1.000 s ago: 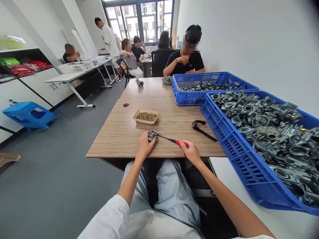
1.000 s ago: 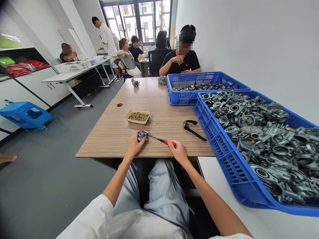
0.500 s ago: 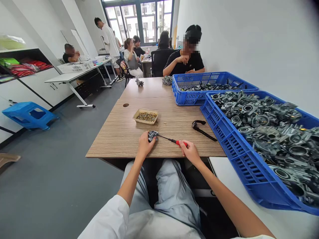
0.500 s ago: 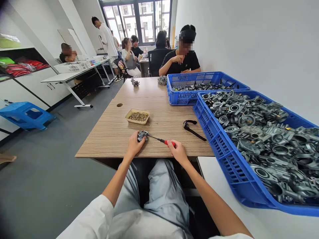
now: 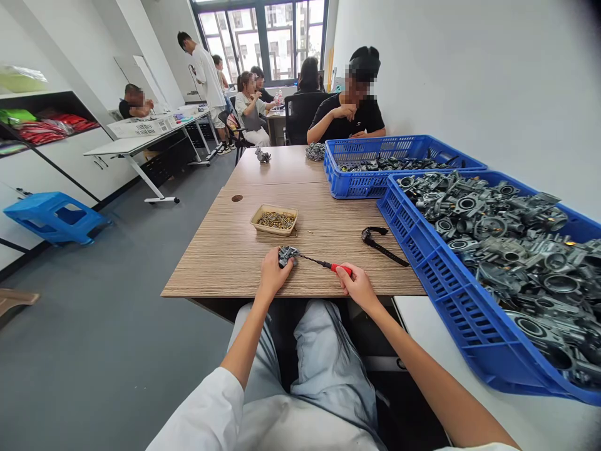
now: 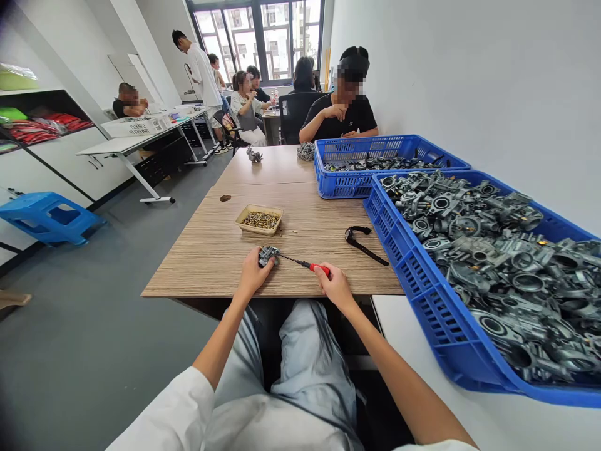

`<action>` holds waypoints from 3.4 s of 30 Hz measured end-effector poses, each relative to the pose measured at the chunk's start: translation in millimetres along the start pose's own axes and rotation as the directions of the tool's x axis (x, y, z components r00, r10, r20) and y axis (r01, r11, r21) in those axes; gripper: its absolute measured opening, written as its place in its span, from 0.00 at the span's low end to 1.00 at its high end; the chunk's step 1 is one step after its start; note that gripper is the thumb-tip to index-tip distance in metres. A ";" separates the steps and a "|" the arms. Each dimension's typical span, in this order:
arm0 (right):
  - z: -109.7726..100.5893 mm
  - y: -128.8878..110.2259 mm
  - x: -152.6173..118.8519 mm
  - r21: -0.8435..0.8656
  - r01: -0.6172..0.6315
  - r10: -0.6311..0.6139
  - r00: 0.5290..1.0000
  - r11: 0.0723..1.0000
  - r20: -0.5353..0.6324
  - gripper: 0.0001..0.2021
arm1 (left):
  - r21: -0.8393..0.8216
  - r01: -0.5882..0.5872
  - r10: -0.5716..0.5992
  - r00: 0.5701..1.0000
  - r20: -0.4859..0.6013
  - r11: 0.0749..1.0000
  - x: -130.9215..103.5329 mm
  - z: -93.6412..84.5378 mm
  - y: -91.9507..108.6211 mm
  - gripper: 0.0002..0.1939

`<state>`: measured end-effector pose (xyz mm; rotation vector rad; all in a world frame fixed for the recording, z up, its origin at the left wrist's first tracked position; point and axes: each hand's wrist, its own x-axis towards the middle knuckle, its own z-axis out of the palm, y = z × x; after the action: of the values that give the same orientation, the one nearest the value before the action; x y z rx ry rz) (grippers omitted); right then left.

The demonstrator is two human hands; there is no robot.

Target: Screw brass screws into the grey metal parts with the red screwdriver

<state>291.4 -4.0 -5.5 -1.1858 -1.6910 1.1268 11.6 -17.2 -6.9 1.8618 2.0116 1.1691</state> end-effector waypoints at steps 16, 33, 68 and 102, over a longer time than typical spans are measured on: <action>2.0 -4.4 -3.4 -0.191 0.066 -0.078 0.995 0.979 -0.057 0.16 | -0.058 -0.009 0.008 1.000 -0.017 0.998 1.6 -0.3 -1.0 0.08; 0.7 -9.8 -3.1 -0.082 0.003 -0.001 1.000 0.997 0.022 0.25 | -0.024 0.003 -0.003 1.000 -0.007 1.000 0.9 -0.7 0.9 0.08; 1.2 -9.2 -2.7 -0.009 -0.015 0.015 1.000 1.000 -0.018 0.26 | 0.013 0.010 -0.010 1.000 -0.016 1.000 -0.8 5.0 -2.3 0.11; 0.4 -8.5 -3.5 0.077 0.012 -0.004 0.994 0.997 -0.105 0.26 | 0.122 -0.177 0.157 0.975 0.158 0.977 71.0 -49.3 -11.2 0.23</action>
<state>289.6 -8.9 2.0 -1.1688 -1.5578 1.0962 -41.5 26.7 46.6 2.1515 1.9281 0.9195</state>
